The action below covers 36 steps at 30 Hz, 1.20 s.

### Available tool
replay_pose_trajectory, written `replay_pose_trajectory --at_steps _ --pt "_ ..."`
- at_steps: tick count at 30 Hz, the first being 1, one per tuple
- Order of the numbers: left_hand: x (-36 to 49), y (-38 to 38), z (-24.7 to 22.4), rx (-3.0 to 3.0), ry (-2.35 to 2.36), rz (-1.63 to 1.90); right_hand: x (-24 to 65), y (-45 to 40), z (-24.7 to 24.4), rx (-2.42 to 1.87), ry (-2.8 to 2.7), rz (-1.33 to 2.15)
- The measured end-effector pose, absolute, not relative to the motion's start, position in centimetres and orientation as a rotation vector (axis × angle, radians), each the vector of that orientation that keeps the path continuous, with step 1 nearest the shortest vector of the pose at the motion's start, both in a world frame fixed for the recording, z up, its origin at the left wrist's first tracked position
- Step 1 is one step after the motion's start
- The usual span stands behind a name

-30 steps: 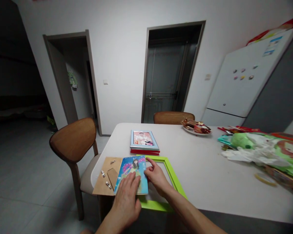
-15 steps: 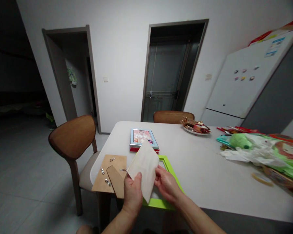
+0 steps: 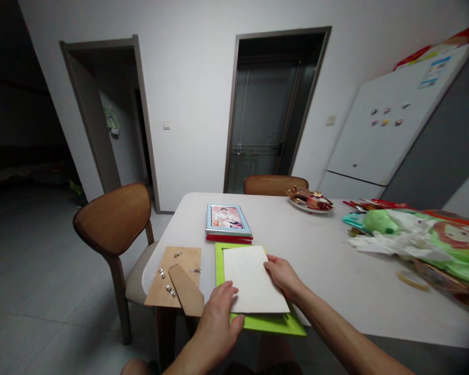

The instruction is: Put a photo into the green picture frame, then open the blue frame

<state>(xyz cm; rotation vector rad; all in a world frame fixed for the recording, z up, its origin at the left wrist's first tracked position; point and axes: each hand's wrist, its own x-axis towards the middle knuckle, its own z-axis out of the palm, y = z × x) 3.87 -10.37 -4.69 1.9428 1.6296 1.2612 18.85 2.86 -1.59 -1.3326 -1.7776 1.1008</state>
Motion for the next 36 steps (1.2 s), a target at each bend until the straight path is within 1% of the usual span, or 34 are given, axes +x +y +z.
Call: replay_pose_trajectory --at_steps 2,5,10,15,18,22,25,28,31,36 --pt "3.8 -10.5 -4.7 2.022 1.635 1.196 18.6 3.2 -1.7 -1.397 -1.912 0.887" --pt "3.7 -10.6 -4.5 2.106 1.649 1.117 18.6 3.5 -1.4 -1.441 -1.984 0.699" --pt "3.8 -10.7 -3.8 2.156 1.692 1.004 18.8 3.2 -1.6 -1.657 -2.188 0.197" --pt "1.5 -12.3 -3.2 2.136 1.74 0.969 18.7 2.7 -1.9 -1.703 -2.328 -0.024" --pt "-2.4 -13.4 -3.4 2.093 1.905 0.959 17.7 1.6 -1.4 -1.537 -2.345 0.036" --pt "-7.8 -14.0 -4.8 2.0 2.216 0.893 14.0 -1.8 -0.8 -1.14 -2.442 0.224" --pt "-10.0 -13.8 -5.9 1.986 2.294 0.941 10.3 -4.7 -1.1 -0.895 -2.572 0.218" --pt "-10.6 -13.4 -6.4 2.019 2.28 0.992 7.4 -6.3 -2.0 -0.861 -2.604 0.198" --pt "-10.4 -13.2 -6.2 2.037 2.267 1.062 6.3 -6.3 -2.5 -0.881 -2.556 0.312" --pt "-8.0 -12.8 -4.4 2.091 2.15 1.247 8.9 -5.5 -1.1 -0.816 -2.38 0.482"
